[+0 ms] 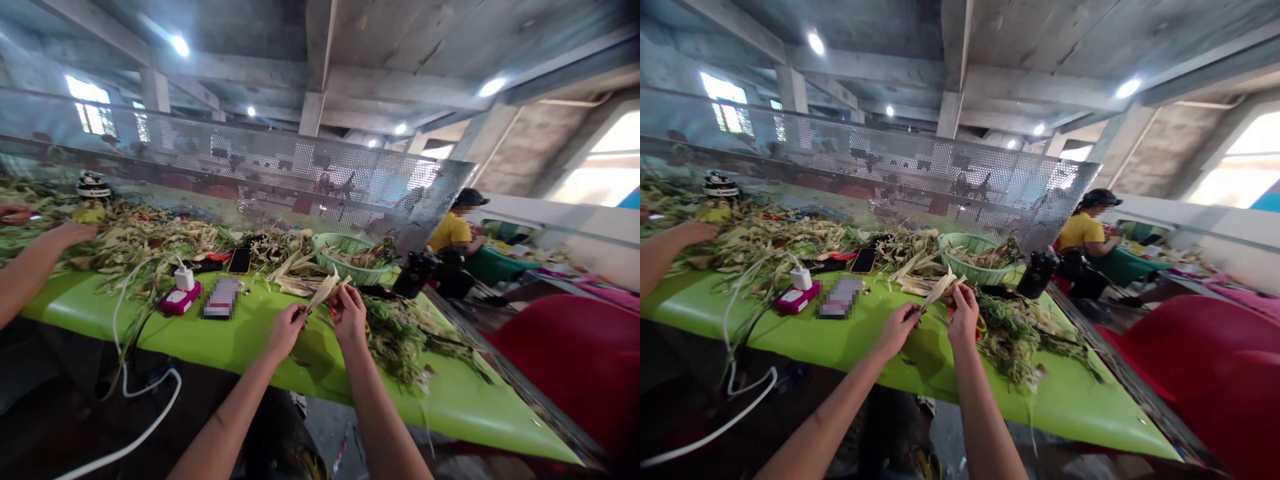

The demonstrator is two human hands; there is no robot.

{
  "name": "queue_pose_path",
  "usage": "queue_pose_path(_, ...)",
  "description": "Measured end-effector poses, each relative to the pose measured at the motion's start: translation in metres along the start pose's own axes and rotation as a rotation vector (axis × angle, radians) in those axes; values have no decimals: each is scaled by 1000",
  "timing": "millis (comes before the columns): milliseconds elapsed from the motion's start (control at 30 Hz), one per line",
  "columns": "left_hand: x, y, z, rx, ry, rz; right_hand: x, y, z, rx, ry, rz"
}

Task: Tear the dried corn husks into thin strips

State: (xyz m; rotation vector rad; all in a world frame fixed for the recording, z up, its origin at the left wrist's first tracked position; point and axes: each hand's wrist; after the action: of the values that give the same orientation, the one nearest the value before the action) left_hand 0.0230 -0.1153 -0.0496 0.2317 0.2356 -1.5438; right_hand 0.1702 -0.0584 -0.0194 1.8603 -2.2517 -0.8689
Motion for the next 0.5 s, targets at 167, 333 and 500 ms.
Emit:
queue_pose_path(167, -1, -2, -1, 46, -29, 75, 0, 0, -1, -18, 1, -4)
queue_pose_path(333, 1, -4, 3, 171, -76, 117, 2, 2, -2, -18, -14, -16)
queue_pose_path(500, 4, -4, 6, 227, -103, 112, 0, 0, -1, -24, -53, 32)
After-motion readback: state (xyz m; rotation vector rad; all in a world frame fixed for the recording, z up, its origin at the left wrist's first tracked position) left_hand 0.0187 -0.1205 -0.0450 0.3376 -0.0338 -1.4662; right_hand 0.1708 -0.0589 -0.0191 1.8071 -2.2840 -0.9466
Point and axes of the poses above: each hand's wrist, its own x-axis away from the middle knuckle, its own y-axis out of the palm, z = x × y, and after that the axes turned 4 degrees about x, right-handed
